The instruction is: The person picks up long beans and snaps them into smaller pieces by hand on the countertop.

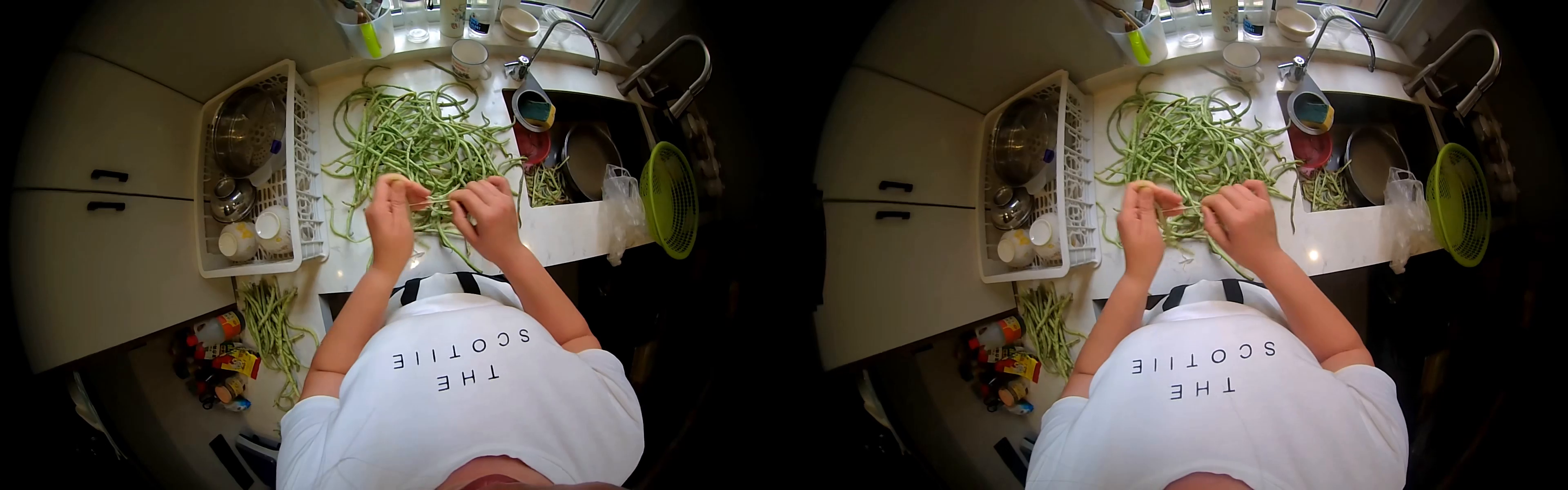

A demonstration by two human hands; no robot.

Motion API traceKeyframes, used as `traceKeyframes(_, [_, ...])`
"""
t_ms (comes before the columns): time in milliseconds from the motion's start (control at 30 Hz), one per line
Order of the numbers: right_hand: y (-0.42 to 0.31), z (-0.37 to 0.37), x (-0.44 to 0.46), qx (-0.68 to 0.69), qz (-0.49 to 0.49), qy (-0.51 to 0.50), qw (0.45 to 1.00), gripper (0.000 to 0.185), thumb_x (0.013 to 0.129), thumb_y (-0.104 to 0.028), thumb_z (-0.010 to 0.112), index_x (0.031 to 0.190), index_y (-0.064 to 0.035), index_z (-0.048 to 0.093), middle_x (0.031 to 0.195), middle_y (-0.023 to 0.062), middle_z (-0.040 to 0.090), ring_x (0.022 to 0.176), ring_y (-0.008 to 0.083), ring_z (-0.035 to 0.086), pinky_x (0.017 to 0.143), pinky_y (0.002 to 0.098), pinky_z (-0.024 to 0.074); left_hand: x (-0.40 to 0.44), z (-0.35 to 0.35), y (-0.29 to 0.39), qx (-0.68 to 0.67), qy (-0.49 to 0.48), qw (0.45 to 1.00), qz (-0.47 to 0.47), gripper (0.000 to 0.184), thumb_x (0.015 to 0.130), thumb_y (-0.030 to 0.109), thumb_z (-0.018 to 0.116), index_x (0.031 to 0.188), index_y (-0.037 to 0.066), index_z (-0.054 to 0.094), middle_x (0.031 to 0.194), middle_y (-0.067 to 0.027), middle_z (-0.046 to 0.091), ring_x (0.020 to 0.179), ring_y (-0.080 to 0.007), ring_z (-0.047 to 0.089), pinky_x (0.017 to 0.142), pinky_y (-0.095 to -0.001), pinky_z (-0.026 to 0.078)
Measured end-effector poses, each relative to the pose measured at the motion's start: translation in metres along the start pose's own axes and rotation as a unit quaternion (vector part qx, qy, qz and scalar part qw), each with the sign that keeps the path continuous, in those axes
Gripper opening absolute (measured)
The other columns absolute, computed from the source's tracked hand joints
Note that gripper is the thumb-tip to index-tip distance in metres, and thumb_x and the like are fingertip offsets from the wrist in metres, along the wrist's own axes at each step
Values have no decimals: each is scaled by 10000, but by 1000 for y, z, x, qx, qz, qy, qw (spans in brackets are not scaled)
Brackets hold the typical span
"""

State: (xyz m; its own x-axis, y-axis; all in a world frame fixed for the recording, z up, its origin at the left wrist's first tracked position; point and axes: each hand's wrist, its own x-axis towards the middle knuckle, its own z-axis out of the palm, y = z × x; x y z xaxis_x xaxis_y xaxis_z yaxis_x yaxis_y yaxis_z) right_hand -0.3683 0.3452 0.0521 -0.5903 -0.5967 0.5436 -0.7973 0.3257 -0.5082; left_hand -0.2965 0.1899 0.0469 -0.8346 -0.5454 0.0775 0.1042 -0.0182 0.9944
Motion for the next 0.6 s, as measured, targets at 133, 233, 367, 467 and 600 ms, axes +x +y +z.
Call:
traceKeyframes(133, [27, -19, -8, -41, 70, 38, 996, 45, 826, -53, 647, 868, -69, 653, 749, 49, 612, 728, 223, 588, 792, 380, 416, 27, -34, 7, -266, 63, 962, -4, 240, 1068, 270, 390, 972, 74, 492, 764, -27, 506, 667, -131, 517, 692, -304, 528])
traceKeyframes(233, [58, -41, -16, -72, 136, 67, 986, 75, 847, -48, 629, 904, -72, 672, 775, 58, 618, 723, 241, 561, 736, 362, 407, 41, -61, 15, -373, 105, 921, -33, 236, 1067, 297, 393, 974, 101, 486, 736, -4, 419, 638, -114, 411, 629, -269, 427])
traceKeyframes(367, [91, -83, -21, -134, 203, 80, 967, 177, 892, -94, 622, 1057, -53, 674, 918, 93, 647, 830, 267, 608, 787, 378, 430, 46, -88, 9, -506, 79, 857, -56, 197, 1065, 261, 401, 983, 103, 486, 729, -6, 388, 627, -120, 347, 582, -260, 359])
traceKeyframes(467, [104, -84, -27, -216, 209, 72, 951, 287, 895, -109, 625, 1169, -25, 633, 1061, 136, 646, 955, 301, 610, 884, 389, 444, 46, -90, 9, -564, 73, 820, -66, 193, 1048, 233, 429, 974, 72, 506, 731, -14, 381, 629, -125, 353, 582, -259, 373])
traceKeyframes(600, [71, -63, -21, 17, 210, 5, 978, 507, 868, -132, 676, 1338, -19, 524, 1194, 144, 636, 1115, 308, 569, 1005, 413, 408, 46, -83, 9, -587, 77, 801, -82, 211, 1053, 236, 411, 981, 62, 506, 730, -20, 387, 630, -131, 361, 584, -266, 382])
